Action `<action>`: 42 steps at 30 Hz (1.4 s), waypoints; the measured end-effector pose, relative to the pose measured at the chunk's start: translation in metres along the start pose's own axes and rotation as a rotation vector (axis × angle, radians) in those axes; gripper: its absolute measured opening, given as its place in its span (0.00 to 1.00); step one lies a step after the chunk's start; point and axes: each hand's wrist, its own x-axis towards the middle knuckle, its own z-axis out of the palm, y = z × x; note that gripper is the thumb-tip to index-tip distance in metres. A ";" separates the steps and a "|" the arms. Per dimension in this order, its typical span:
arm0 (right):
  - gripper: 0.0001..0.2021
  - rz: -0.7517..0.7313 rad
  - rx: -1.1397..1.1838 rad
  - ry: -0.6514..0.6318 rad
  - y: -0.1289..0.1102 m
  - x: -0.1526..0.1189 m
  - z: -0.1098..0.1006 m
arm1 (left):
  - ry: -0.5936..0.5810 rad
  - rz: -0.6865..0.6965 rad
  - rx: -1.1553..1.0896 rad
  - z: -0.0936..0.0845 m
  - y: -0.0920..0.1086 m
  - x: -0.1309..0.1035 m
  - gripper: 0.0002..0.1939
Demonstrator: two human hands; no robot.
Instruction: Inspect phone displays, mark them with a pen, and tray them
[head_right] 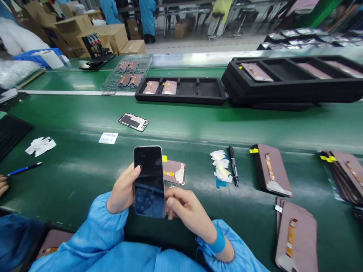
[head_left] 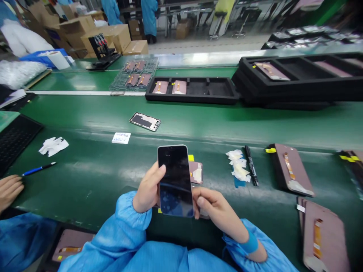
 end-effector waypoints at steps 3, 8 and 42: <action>0.20 -0.100 0.102 0.255 0.003 0.002 -0.005 | -0.139 -0.156 0.015 0.002 -0.004 -0.006 0.19; 0.17 -0.159 0.284 0.422 0.000 0.005 -0.007 | -0.242 -0.246 0.041 0.002 -0.014 -0.010 0.16; 0.19 -0.115 0.155 0.569 0.006 0.000 -0.009 | -0.328 -0.198 0.253 0.004 -0.010 -0.014 0.17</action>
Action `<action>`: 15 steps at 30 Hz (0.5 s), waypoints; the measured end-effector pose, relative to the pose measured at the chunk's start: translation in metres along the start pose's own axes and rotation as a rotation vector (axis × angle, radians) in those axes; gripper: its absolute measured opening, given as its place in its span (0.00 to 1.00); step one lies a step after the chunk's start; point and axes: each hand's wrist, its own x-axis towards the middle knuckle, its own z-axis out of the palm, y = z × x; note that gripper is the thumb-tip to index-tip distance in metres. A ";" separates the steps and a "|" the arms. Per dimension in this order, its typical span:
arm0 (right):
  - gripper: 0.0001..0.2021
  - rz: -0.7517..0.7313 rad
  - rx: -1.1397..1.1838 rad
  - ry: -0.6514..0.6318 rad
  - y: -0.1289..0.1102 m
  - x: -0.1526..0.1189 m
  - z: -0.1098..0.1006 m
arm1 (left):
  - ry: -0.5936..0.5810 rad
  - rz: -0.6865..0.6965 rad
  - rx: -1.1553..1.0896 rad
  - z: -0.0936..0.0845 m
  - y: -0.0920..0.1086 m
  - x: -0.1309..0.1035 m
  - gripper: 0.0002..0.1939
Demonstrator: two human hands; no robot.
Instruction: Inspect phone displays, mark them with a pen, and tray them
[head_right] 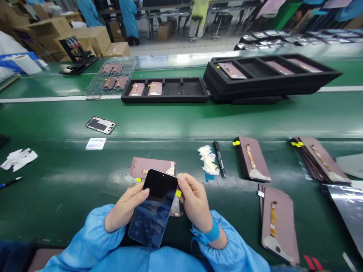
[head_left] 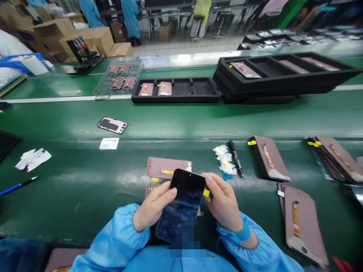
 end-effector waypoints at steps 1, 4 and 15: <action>0.19 0.015 0.003 0.009 0.000 0.000 0.000 | 0.001 0.005 0.009 0.001 0.001 -0.001 0.17; 0.20 0.058 0.008 0.032 -0.002 0.000 0.002 | -0.005 -0.005 0.014 0.004 0.003 -0.002 0.18; 0.18 0.130 -0.041 -0.016 0.004 -0.003 -0.005 | 0.060 -0.247 -0.005 -0.008 -0.003 0.004 0.23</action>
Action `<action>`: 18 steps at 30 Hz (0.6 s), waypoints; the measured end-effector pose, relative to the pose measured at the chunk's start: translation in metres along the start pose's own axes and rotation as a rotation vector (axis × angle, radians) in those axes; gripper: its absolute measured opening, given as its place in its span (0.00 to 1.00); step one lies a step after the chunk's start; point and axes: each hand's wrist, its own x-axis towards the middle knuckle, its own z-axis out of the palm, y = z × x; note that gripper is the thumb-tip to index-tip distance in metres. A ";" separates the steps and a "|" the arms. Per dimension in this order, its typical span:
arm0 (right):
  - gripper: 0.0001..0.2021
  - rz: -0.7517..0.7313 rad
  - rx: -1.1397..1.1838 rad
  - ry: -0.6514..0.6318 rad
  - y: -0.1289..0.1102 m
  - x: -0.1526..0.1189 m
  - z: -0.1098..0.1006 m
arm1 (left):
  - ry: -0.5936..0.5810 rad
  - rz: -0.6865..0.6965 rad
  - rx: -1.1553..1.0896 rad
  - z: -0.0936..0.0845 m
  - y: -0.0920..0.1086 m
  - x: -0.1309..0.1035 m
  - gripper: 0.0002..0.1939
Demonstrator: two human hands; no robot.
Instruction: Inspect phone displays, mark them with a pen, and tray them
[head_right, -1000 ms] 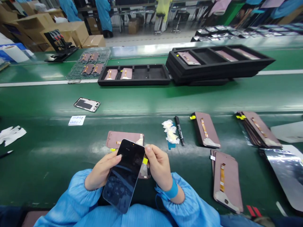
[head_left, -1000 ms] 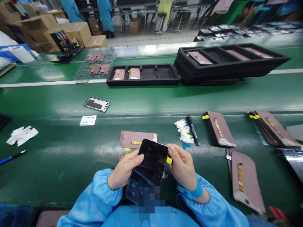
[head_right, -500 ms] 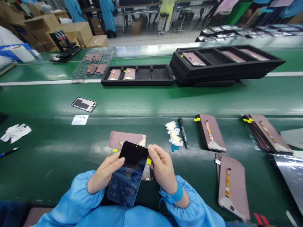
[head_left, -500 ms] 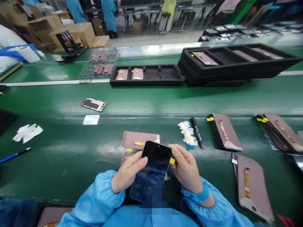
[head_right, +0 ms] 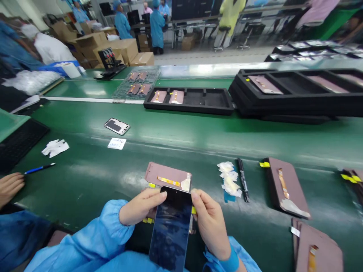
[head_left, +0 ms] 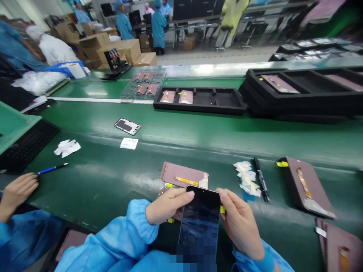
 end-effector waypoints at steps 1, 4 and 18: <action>0.18 -0.005 -0.001 -0.020 -0.001 0.001 0.001 | -0.004 -0.039 -0.015 -0.003 0.004 0.002 0.22; 0.20 -0.057 0.063 -0.019 -0.008 0.004 0.005 | 0.016 -0.023 -0.010 -0.017 0.029 0.013 0.21; 0.20 -0.032 0.067 -0.093 0.018 0.031 -0.016 | 0.940 0.391 0.515 -0.154 0.177 0.127 0.23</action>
